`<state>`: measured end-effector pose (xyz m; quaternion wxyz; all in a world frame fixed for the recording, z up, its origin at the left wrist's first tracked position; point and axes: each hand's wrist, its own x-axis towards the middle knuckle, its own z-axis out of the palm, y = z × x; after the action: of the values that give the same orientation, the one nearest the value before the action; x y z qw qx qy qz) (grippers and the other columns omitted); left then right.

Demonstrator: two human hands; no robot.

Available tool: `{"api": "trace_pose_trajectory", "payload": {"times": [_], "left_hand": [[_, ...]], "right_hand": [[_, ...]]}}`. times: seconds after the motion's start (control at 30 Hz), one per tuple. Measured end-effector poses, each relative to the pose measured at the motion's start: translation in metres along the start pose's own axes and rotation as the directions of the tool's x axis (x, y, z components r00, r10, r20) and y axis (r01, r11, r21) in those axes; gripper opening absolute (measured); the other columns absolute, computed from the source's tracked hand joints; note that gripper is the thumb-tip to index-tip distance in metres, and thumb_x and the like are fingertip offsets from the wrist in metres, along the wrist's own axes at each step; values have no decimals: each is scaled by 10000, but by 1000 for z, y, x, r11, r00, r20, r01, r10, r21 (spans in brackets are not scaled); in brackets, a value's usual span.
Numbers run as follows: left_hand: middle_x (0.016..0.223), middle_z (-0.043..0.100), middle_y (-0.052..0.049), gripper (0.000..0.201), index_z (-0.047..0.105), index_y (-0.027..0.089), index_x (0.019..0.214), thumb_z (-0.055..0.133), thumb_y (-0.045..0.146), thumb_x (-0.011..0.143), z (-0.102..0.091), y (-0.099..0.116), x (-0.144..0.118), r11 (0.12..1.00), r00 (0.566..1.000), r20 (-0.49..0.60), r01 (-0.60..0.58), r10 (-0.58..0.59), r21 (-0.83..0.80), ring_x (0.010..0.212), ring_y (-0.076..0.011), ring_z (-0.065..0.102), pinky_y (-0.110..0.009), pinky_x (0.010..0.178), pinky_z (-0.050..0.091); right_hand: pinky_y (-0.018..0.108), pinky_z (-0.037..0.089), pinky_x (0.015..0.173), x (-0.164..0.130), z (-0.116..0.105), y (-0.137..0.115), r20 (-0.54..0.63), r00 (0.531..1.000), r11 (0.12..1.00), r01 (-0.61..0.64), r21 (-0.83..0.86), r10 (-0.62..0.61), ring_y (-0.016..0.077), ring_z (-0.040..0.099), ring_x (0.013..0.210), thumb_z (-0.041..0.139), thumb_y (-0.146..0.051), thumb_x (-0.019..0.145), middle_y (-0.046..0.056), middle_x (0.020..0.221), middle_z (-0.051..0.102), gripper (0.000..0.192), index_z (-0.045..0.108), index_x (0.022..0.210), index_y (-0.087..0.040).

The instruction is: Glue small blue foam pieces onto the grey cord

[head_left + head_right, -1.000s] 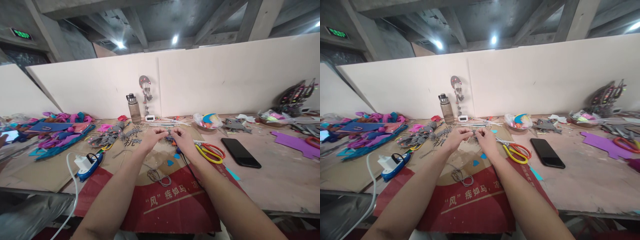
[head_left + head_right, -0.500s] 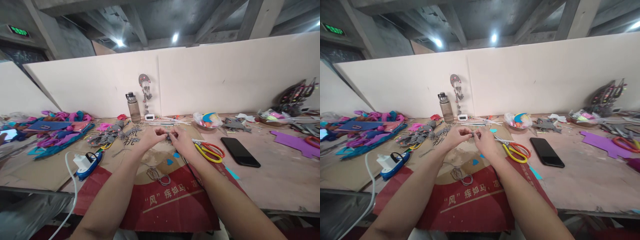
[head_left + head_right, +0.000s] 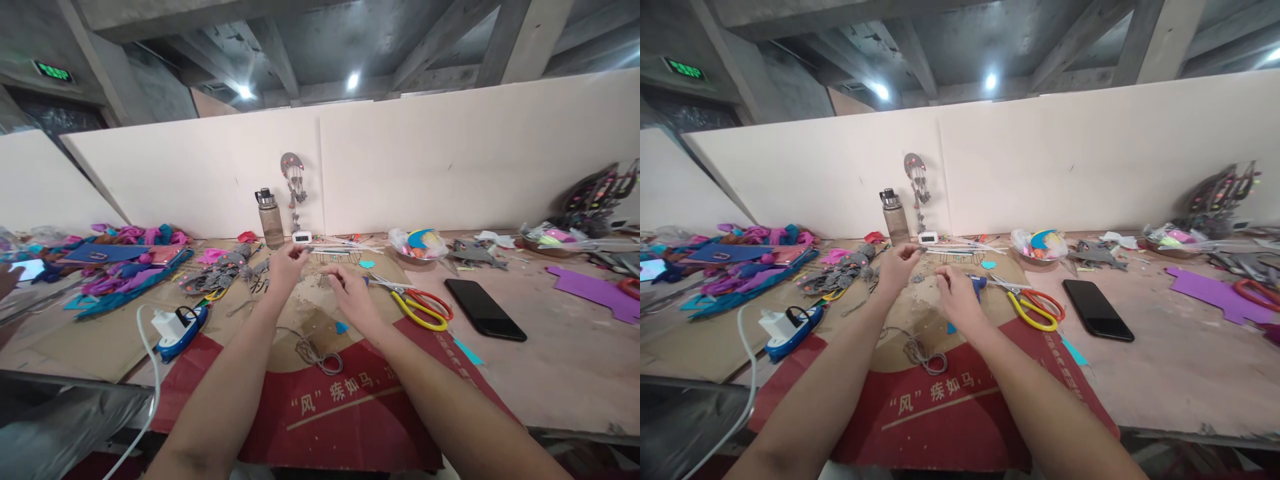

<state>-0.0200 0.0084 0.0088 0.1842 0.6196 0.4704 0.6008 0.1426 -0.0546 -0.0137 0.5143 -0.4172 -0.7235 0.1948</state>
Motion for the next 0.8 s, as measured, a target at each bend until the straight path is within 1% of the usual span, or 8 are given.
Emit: {"api": "trace_pose_trajectory", "payload": {"times": [0.13,0.33,0.4,0.53,0.57,0.63,0.73,0.8], "left_hand": [[612,584,37,139,626,154,720,696,263,669,-20,-13,20,872,938,-235,117,-254,-475,477,-43,423,-173,457,301],[641,608,34,132,590,153,718,713,195,694,-43,-21,38,536,876,-205,71,-437,-842,450,-11,408,-153,420,274],[612,594,45,129,581,164,710,706,192,722,-45,-23,38,429,874,-116,112,-471,-896,438,-12,407,-154,417,283],[575,557,63,189,546,172,673,723,208,730,-40,-25,36,311,887,16,179,-462,-933,404,-8,368,-162,398,273],[575,547,66,200,542,173,672,731,215,722,-38,-24,35,303,891,30,186,-453,-934,400,-7,363,-165,394,270],[579,531,70,218,535,173,676,745,225,703,-34,-22,34,296,897,54,200,-438,-934,396,-5,368,-170,386,265],[589,519,72,240,522,167,686,754,225,679,-28,-16,31,314,900,77,228,-430,-922,395,-2,365,-168,382,257],[592,507,69,237,522,160,695,750,219,668,-24,-12,29,343,909,92,245,-407,-907,402,-1,356,-162,386,252]], "right_hand": [[311,442,837,-8,11,-11,62,991,993,113,36,-115,165,604,917,418,-197,930,48,945,676,214,631,943,-201],[287,449,802,-20,24,-35,239,935,964,264,30,-263,149,597,887,448,-151,925,37,937,676,202,639,966,-203],[278,450,783,-28,26,-48,344,875,931,365,-5,-341,145,585,866,448,-152,926,38,926,670,203,638,976,-202],[333,430,798,-43,16,-74,563,628,728,683,-66,-538,180,564,844,502,-369,933,40,856,662,230,649,847,-214],[349,425,819,-44,10,-78,565,603,697,714,-66,-563,188,565,858,515,-421,922,40,861,667,257,647,837,-219],[346,428,836,-42,-4,-77,483,694,755,648,-97,-533,188,574,887,502,-420,928,47,898,674,248,644,888,-222],[306,460,748,-29,-27,-45,170,965,949,234,-210,-201,167,598,802,427,-308,951,45,864,669,207,608,926,-211],[304,462,650,-19,-39,-6,16,1000,954,-16,-299,22,173,600,684,510,-303,887,33,791,657,134,585,946,-208]]}}
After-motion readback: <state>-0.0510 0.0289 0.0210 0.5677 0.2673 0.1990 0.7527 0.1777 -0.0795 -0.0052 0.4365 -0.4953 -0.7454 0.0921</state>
